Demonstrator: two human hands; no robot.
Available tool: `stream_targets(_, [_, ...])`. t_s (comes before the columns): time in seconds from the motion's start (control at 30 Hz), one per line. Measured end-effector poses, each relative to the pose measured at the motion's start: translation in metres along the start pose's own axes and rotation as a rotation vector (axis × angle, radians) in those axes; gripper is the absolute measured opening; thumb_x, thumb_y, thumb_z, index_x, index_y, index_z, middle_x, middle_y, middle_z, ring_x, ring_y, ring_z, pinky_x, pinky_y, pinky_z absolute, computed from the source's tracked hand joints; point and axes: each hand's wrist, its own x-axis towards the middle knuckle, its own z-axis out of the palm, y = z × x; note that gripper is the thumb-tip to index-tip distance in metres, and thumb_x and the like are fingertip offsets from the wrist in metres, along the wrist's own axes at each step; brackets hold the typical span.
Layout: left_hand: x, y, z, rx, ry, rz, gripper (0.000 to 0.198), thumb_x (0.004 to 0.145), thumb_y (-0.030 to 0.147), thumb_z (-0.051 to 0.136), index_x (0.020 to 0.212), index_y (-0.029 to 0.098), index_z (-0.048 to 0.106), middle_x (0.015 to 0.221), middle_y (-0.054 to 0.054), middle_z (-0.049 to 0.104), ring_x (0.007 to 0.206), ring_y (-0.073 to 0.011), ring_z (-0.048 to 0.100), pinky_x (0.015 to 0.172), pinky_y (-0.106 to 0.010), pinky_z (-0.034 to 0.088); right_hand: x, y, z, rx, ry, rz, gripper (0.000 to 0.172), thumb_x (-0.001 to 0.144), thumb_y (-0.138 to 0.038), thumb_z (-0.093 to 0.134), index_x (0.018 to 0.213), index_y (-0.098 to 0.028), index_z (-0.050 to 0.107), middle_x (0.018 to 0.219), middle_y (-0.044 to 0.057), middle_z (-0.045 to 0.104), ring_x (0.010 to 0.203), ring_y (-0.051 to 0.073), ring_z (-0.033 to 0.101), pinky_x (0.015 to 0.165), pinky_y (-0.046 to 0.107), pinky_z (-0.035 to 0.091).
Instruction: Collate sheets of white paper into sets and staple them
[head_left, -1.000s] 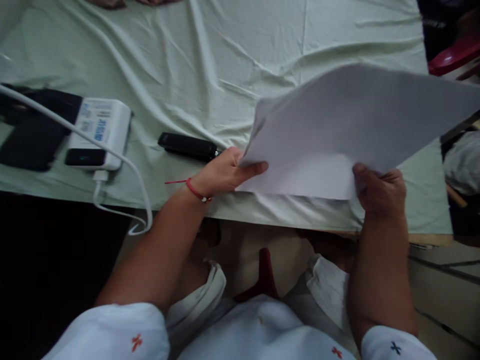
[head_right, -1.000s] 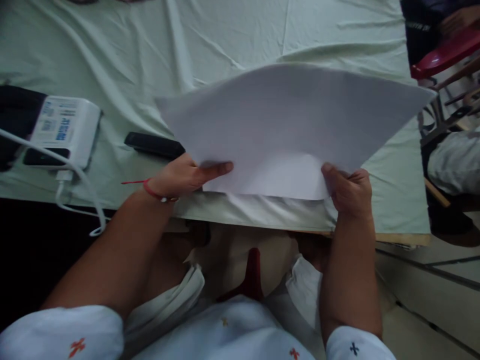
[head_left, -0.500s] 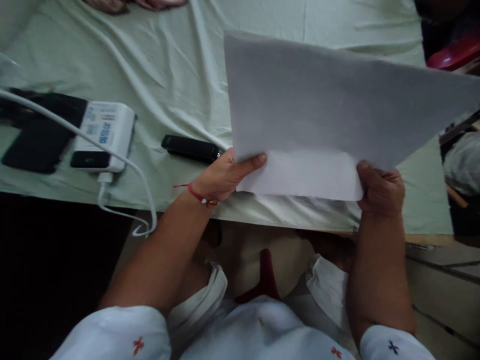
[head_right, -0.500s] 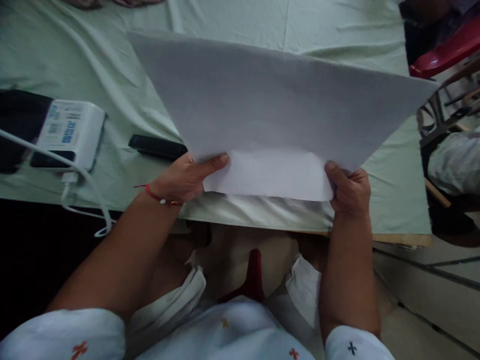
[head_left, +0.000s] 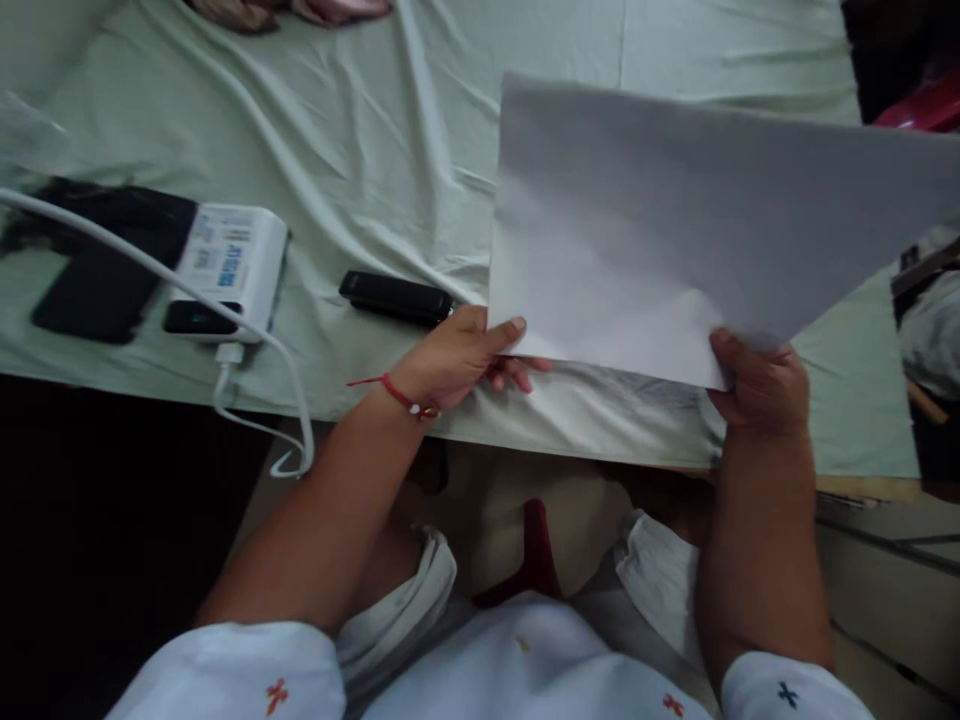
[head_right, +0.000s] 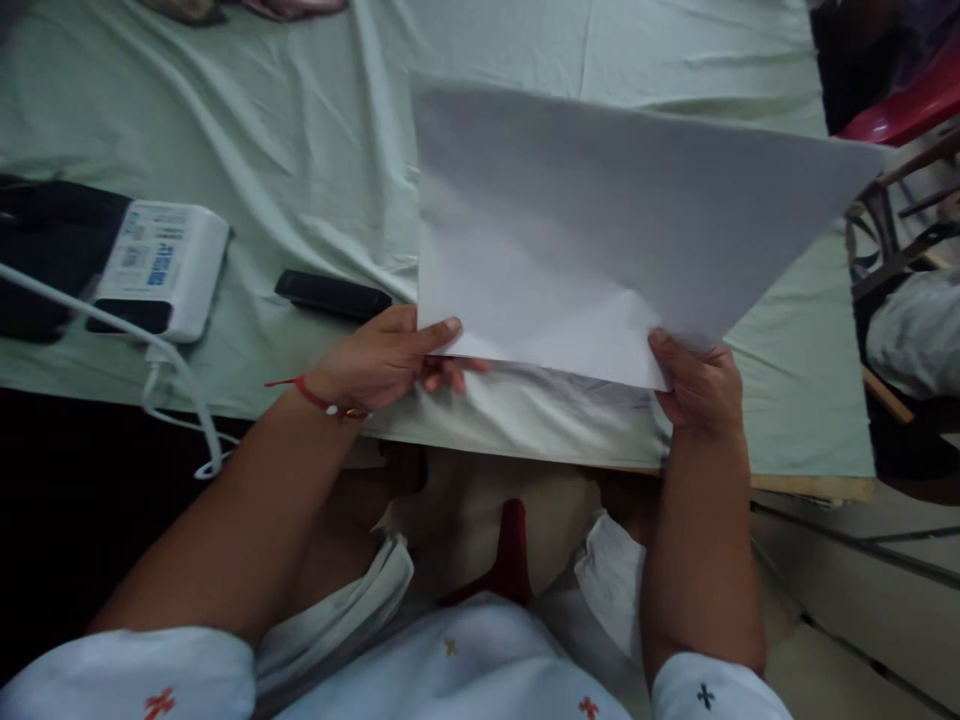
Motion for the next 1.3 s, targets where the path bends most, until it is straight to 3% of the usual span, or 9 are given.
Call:
stream_targets(0.13, [-0.007,0.008,-0.009,0.067,-0.051,-0.050,0.052,0.085,0.063,0.084,0.072,0.017,0.064,0.068,-0.010,0.075,0.041,-0.0070,0.049,0.039,-0.020,0.032,-0.003,-0.003,-0.004,-0.277,-0.158,0.085,0.026,0.069,-0.031,0.095,0.065,-0.019,0.073,0.059,0.000,0.067,0.046,0.012,0.057,0.040,0.022,0.049])
stream_targets(0.23, [-0.015,0.015,-0.014,0.087,-0.039,-0.043,0.052,0.085,0.061,0.085,0.065,0.019,0.060,0.058,-0.005,0.066,0.041,-0.0063,0.039,0.038,-0.022,0.028,-0.009,-0.011,-0.007,-0.371,-0.240,0.141,0.039,0.074,-0.036,0.093,0.054,-0.020,0.063,0.046,-0.003,0.053,0.034,0.010,0.044,0.027,0.022,0.036])
stream_targets(0.43, [-0.024,0.018,-0.016,0.048,-0.002,-0.059,0.053,0.080,0.060,0.088,0.063,0.021,0.057,0.052,0.000,0.054,0.044,-0.0070,0.038,0.041,-0.022,0.029,-0.017,-0.028,0.002,-0.330,-0.229,0.203,0.053,0.052,-0.045,0.103,0.045,-0.022,0.056,0.042,-0.004,0.047,0.029,0.009,0.038,0.022,0.021,0.030])
stream_targets(0.7, [-0.032,0.024,-0.018,0.064,0.031,0.036,0.043,0.075,0.049,0.095,0.078,0.018,0.066,0.059,-0.001,0.067,0.042,-0.0049,0.040,0.039,-0.023,0.023,-0.007,-0.020,-0.003,-0.253,-0.143,0.189,0.051,0.056,-0.039,0.104,0.052,-0.021,0.057,0.042,-0.006,0.045,0.026,0.006,0.032,0.021,0.016,0.018])
stream_targets(0.77, [-0.035,0.027,-0.020,0.062,0.116,0.081,0.039,0.075,0.047,0.095,0.080,0.019,0.068,0.061,0.000,0.070,0.043,-0.0052,0.040,0.040,-0.025,0.024,-0.006,-0.019,-0.004,-0.209,-0.122,0.190,0.050,0.054,-0.037,0.105,0.055,-0.020,0.057,0.043,-0.007,0.046,0.026,0.004,0.030,0.022,0.015,0.018])
stream_targets(0.93, [-0.039,0.030,-0.024,0.055,0.470,0.277,0.011,0.088,0.029,0.081,0.087,0.023,0.072,0.065,0.007,0.072,0.048,-0.0061,0.043,0.049,-0.028,0.029,-0.007,-0.025,0.005,-0.179,-0.047,0.262,0.059,0.039,-0.032,0.108,0.053,-0.020,0.053,0.043,-0.008,0.042,0.028,0.003,0.029,0.022,0.013,0.016])
stream_targets(1.1, [-0.035,0.021,-0.035,0.238,0.860,0.492,0.008,0.103,0.028,0.065,0.097,0.023,0.064,0.071,0.012,0.068,0.061,-0.0054,0.053,0.064,-0.026,0.040,-0.011,-0.024,0.011,-0.240,-0.128,0.286,0.056,0.046,-0.038,0.107,0.055,-0.020,0.055,0.043,-0.007,0.043,0.028,0.003,0.029,0.022,0.013,0.018])
stream_targets(1.2, [-0.032,0.013,-0.047,0.502,0.949,0.540,0.015,0.108,0.034,0.058,0.110,0.022,0.067,0.095,0.006,0.075,0.093,-0.0121,0.069,0.088,-0.031,0.051,-0.013,-0.021,0.016,-0.276,-0.148,0.304,0.052,0.051,-0.039,0.105,0.056,-0.020,0.057,0.044,-0.006,0.047,0.029,0.004,0.033,0.022,0.014,0.019])
stream_targets(1.3, [-0.026,0.007,-0.059,0.716,0.910,0.522,0.023,0.106,0.038,0.058,0.115,0.024,0.073,0.125,-0.001,0.079,0.132,-0.0257,0.064,0.116,-0.043,0.046,-0.013,-0.018,0.023,-0.305,-0.160,0.319,0.047,0.053,-0.039,0.102,0.056,-0.020,0.059,0.045,-0.005,0.048,0.030,0.005,0.035,0.022,0.014,0.019])
